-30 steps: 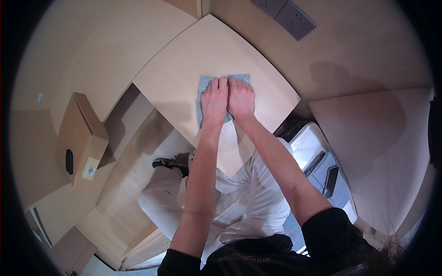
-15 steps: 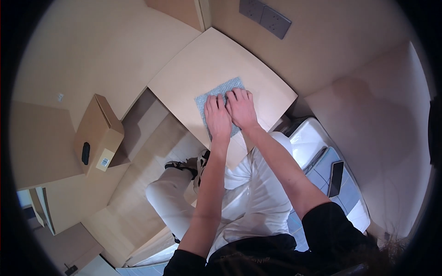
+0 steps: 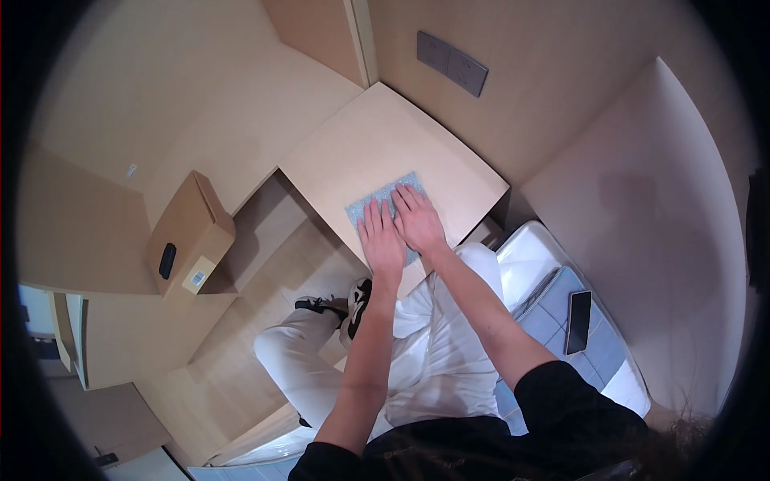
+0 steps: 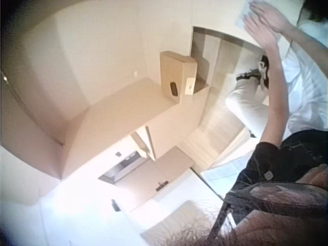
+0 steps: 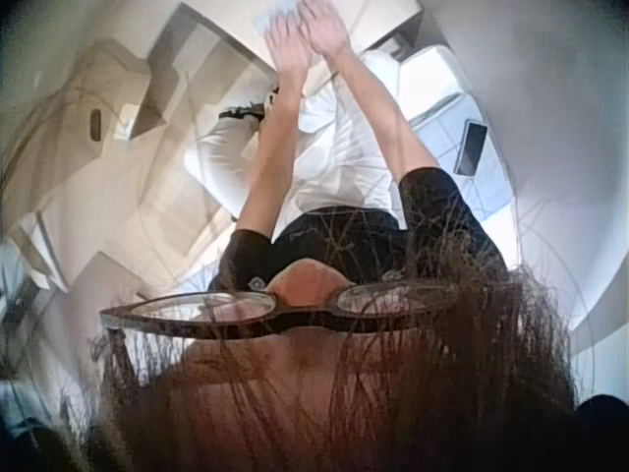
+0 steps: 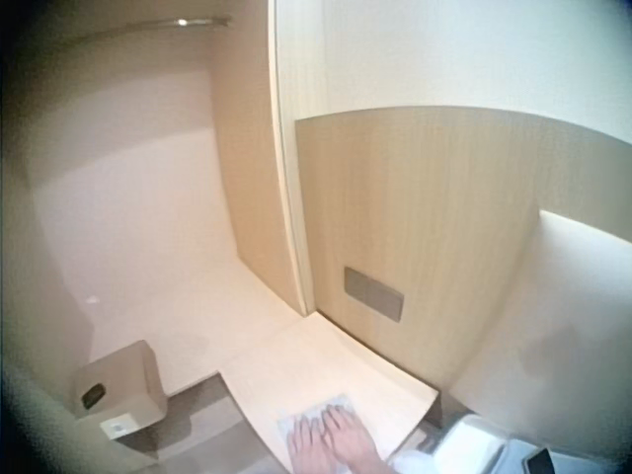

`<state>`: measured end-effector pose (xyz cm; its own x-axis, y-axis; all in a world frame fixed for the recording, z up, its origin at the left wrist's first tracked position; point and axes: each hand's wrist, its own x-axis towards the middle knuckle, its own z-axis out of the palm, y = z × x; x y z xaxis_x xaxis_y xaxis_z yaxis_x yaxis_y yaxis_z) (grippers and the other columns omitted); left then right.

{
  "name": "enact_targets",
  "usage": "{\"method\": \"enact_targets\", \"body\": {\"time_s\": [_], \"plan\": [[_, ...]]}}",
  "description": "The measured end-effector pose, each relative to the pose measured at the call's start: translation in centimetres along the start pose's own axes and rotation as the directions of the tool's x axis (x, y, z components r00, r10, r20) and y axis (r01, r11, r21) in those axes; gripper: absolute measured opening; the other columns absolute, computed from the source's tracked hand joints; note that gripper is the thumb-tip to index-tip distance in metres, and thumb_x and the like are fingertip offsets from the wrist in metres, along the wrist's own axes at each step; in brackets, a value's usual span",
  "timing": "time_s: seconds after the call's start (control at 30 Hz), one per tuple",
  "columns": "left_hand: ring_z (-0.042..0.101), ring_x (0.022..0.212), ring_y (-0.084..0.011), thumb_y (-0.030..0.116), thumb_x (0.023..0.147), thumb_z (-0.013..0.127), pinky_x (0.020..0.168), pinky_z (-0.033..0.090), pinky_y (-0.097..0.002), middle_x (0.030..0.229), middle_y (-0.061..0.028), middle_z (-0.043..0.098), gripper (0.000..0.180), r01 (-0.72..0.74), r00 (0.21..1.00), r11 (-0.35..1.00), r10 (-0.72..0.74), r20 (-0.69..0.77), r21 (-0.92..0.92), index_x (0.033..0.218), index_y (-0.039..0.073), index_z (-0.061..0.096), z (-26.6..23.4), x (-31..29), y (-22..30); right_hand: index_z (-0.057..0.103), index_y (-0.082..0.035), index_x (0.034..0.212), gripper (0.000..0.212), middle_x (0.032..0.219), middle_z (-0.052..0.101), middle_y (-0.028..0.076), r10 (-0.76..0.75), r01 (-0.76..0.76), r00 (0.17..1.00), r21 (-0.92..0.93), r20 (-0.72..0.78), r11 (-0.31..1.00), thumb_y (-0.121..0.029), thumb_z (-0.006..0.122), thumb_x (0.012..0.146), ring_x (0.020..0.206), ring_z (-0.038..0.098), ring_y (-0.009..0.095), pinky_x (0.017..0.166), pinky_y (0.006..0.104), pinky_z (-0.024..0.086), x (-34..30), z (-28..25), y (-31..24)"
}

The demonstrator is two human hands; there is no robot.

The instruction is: The person cleans the surface of a wooden bedside table by wiping it down with a cloth using both hands.

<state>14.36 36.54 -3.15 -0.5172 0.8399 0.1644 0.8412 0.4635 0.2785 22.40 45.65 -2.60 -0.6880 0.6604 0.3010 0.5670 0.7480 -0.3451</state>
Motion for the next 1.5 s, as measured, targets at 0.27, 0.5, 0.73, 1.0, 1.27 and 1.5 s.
{"method": "enact_targets", "body": {"time_s": [0.27, 0.5, 0.73, 1.0, 1.27, 1.5], "plan": [[0.023, 0.164, -0.0279, 0.031, 0.112, 0.042, 0.134, 0.012, -0.0528, 0.176, -0.0094, 0.031, 0.058, 0.055, 0.997, 0.998, -0.056, 0.048, 0.013, 0.166, 0.012, 0.039, 0.23, 0.02, 0.18, 0.061, -0.003, 0.146, 0.051, 0.157, 0.056, 0.015, 0.002, -0.002, 1.000, 0.024, -0.008, 1.000, -0.018, 0.061, 0.097, 0.149, 0.048, 0.033, 0.123, 0.0475, 0.039, 0.09, -0.06, 0.06], [0.024, 0.164, -0.0287, 0.031, 0.113, 0.041, 0.133, 0.012, -0.0523, 0.174, -0.0119, 0.035, 0.056, 0.033, 0.999, 0.999, -0.034, 0.023, 0.038, 0.165, 0.009, 0.041, 0.05, -0.08, 0.27, 0.062, -0.003, 0.145, 0.050, 0.154, 0.057, 0.015, 0.003, -0.003, 1.000, 0.040, -0.012, 0.999, -0.016, 0.062, 0.096, 0.147, 0.050, 0.033, 0.121, 0.0479, 0.041, 0.31, -0.44, -0.06], [0.027, 0.163, -0.0300, 0.029, 0.112, 0.043, 0.132, 0.016, -0.0536, 0.173, -0.0128, 0.036, 0.055, 0.031, 0.999, 0.998, -0.033, 0.019, 0.054, 0.163, 0.008, 0.044, -0.43, 0.02, 0.55, 0.062, -0.003, 0.145, 0.051, 0.155, 0.057, 0.015, 0.008, -0.007, 1.000, 0.041, -0.013, 0.999, -0.017, 0.063, 0.096, 0.147, 0.050, 0.033, 0.120, 0.0480, 0.041, 0.27, -0.46, -0.02], [0.025, 0.164, -0.0288, 0.027, 0.110, 0.045, 0.134, 0.013, -0.0523, 0.174, -0.0129, 0.035, 0.058, 0.054, 0.998, 0.998, -0.053, 0.044, -0.027, 0.164, 0.008, 0.043, -0.28, 0.12, 0.40, 0.062, -0.004, 0.145, 0.050, 0.155, 0.057, 0.015, 0.014, -0.014, 1.000, 0.053, -0.007, 0.999, -0.017, 0.062, 0.096, 0.148, 0.049, 0.033, 0.121, 0.0479, 0.041, 0.31, -0.40, -0.10], [0.026, 0.163, -0.0297, 0.029, 0.111, 0.044, 0.134, 0.014, -0.0503, 0.173, -0.0140, 0.037, 0.056, 0.036, 0.999, 0.999, -0.036, 0.016, -0.025, 0.162, 0.007, 0.045, 0.02, 0.06, 0.31, 0.063, -0.004, 0.144, 0.049, 0.155, 0.057, 0.015, 0.026, -0.025, 1.000, 0.067, -0.002, 0.997, -0.016, 0.062, 0.097, 0.148, 0.049, 0.033, 0.122, 0.0475, 0.040, 0.26, -0.28, -0.07], [0.027, 0.163, -0.0309, 0.028, 0.111, 0.044, 0.134, 0.015, -0.0506, 0.172, -0.0156, 0.038, 0.055, 0.032, 0.999, 0.998, -0.031, 0.017, -0.045, 0.161, 0.006, 0.046, -0.26, 0.20, 0.37, 0.064, -0.003, 0.142, 0.047, 0.155, 0.058, 0.015, 0.024, -0.023, 1.000, 0.068, -0.013, 0.997, -0.016, 0.062, 0.096, 0.147, 0.050, 0.033, 0.122, 0.0473, 0.040, 0.38, -0.45, -0.11]]}}
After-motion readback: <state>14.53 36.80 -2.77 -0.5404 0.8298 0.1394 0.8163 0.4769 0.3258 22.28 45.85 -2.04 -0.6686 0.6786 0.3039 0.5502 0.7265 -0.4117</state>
